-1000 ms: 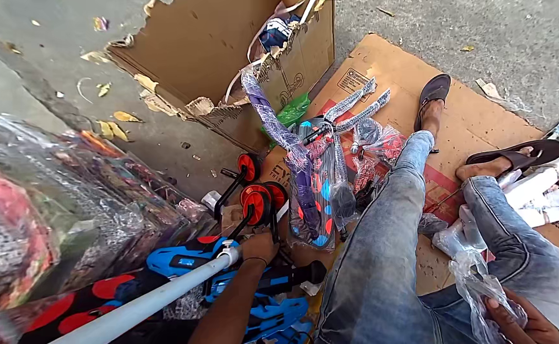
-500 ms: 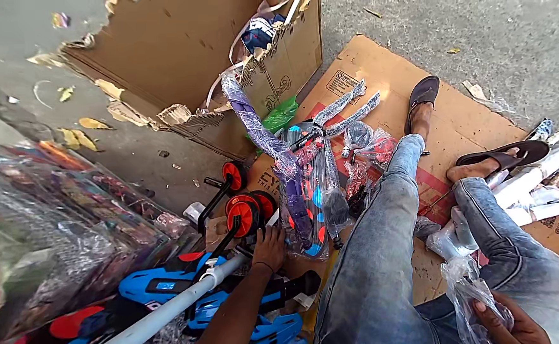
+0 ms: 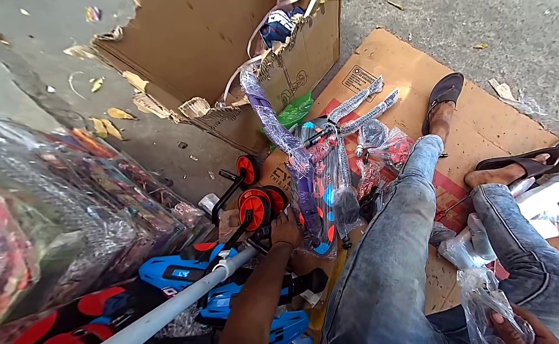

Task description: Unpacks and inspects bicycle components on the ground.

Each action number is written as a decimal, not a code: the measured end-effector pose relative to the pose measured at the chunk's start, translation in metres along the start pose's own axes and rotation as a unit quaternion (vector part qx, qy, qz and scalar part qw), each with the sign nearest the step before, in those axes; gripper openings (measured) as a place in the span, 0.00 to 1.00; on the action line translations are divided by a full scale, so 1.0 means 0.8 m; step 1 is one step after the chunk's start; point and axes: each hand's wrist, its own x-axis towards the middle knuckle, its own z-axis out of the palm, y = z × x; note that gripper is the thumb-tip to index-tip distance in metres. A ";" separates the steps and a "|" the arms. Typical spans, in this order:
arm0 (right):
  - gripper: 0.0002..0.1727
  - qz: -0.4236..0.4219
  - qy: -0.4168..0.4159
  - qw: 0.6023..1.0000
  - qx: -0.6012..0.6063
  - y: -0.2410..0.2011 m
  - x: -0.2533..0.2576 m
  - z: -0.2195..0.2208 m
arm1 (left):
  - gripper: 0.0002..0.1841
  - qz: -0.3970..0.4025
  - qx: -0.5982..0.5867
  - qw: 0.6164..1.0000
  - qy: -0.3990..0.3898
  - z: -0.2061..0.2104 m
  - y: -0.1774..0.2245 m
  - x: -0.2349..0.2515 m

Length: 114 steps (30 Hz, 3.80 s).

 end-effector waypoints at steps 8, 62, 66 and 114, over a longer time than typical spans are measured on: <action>0.13 0.001 0.002 1.000 0.004 -0.010 0.005 0.017 | 0.40 -0.107 -0.246 0.959 -0.092 -0.030 0.001 0.063; 0.15 0.001 0.047 0.997 0.060 0.022 0.030 -0.002 | 0.41 -0.004 -0.415 0.904 0.099 -0.260 -0.065 -0.248; 0.15 0.007 0.039 0.996 0.075 0.023 0.033 0.001 | 0.40 0.010 -0.344 0.925 0.161 -0.280 -0.076 -0.323; 0.17 0.023 -0.004 1.000 0.016 0.039 0.041 0.001 | 0.35 -0.264 0.028 0.933 0.244 -0.286 -0.192 -0.102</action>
